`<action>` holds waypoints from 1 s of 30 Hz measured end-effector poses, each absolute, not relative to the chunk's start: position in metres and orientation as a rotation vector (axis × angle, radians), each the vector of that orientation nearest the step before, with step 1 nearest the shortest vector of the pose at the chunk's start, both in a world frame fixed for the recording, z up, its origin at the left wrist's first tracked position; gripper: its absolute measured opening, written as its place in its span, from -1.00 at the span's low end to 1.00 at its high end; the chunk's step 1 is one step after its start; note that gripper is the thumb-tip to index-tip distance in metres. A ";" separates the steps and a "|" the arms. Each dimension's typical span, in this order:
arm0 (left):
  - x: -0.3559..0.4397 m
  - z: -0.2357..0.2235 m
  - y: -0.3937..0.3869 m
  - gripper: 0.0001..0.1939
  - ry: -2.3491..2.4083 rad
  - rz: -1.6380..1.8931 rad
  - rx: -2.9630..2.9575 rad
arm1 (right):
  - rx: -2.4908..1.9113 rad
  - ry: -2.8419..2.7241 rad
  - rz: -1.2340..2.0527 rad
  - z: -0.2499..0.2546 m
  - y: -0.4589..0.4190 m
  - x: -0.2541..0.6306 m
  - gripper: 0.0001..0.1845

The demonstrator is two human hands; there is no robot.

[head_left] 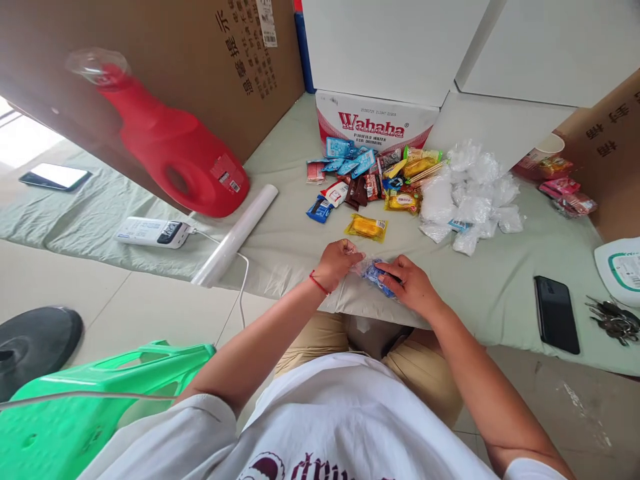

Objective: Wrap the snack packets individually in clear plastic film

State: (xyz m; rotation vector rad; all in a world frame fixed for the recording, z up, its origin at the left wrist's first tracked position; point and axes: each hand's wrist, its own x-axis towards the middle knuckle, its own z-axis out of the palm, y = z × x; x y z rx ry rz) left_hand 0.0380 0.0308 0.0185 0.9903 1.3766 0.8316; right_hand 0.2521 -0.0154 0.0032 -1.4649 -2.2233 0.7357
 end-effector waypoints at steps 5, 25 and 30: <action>0.066 0.031 0.026 -0.82 1.179 0.758 1.075 | -1.412 -2.150 0.905 0.004 -0.008 0.258 -0.68; 0.084 0.014 0.007 -0.33 1.706 0.469 1.742 | -1.850 -1.883 0.520 -0.015 -0.096 0.288 -0.77; 0.083 0.009 0.006 -0.53 1.646 0.405 1.795 | -2.024 -1.875 0.437 -0.015 -0.101 0.268 -0.65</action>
